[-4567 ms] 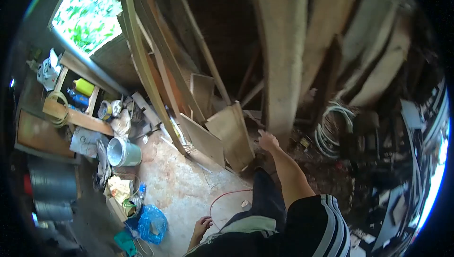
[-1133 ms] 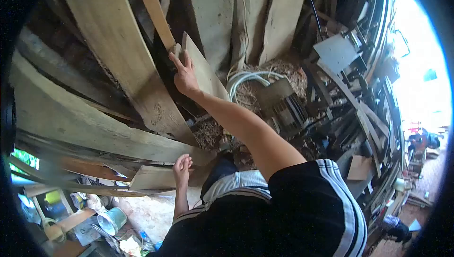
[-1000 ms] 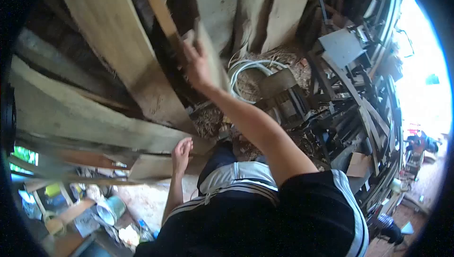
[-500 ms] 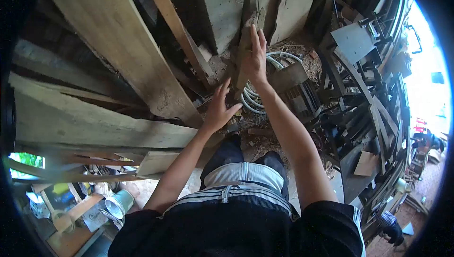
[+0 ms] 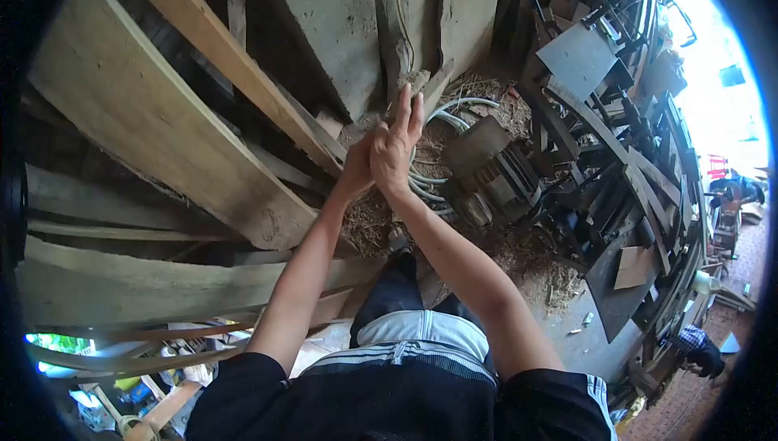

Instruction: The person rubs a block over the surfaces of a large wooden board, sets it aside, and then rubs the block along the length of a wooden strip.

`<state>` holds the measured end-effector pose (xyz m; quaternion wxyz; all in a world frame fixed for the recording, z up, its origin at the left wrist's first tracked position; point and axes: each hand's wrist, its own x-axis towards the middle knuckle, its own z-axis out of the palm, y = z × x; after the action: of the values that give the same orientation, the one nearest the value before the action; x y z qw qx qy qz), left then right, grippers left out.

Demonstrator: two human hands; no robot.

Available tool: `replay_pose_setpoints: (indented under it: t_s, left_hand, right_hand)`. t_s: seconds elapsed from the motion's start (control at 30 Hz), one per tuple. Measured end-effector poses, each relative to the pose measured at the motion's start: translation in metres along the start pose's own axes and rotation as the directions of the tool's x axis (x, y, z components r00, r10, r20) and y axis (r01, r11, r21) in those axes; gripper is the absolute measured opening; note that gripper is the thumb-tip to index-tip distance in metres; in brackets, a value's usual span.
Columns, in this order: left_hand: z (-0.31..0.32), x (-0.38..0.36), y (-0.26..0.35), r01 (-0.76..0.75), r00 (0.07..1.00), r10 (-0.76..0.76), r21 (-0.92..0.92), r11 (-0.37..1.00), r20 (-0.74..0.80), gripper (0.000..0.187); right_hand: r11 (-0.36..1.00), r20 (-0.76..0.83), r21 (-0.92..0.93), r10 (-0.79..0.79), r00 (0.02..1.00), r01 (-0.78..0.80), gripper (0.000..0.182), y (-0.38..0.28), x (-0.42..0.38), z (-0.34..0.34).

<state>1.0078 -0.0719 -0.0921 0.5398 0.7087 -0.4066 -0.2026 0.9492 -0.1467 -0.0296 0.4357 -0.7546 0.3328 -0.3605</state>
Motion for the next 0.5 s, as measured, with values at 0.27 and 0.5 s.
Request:
replay_pose_setpoints:
  t_s: [0.27,0.5]
  left_hand:
    - [-0.083,0.084,-0.053,0.362,0.932,-0.314,-0.401,0.841,0.183,0.047]
    - [-0.126,0.124,-0.102,0.241,0.927,-0.364,-0.606,0.758,-0.087,0.055]
  right_hand:
    - [1.0,0.436,0.024,-0.007,0.9,-0.004,0.057,0.027,0.001,-0.019]
    - [0.929,0.612,-0.206,0.367,0.701,-0.307,0.036,0.087,-0.077,-0.06]
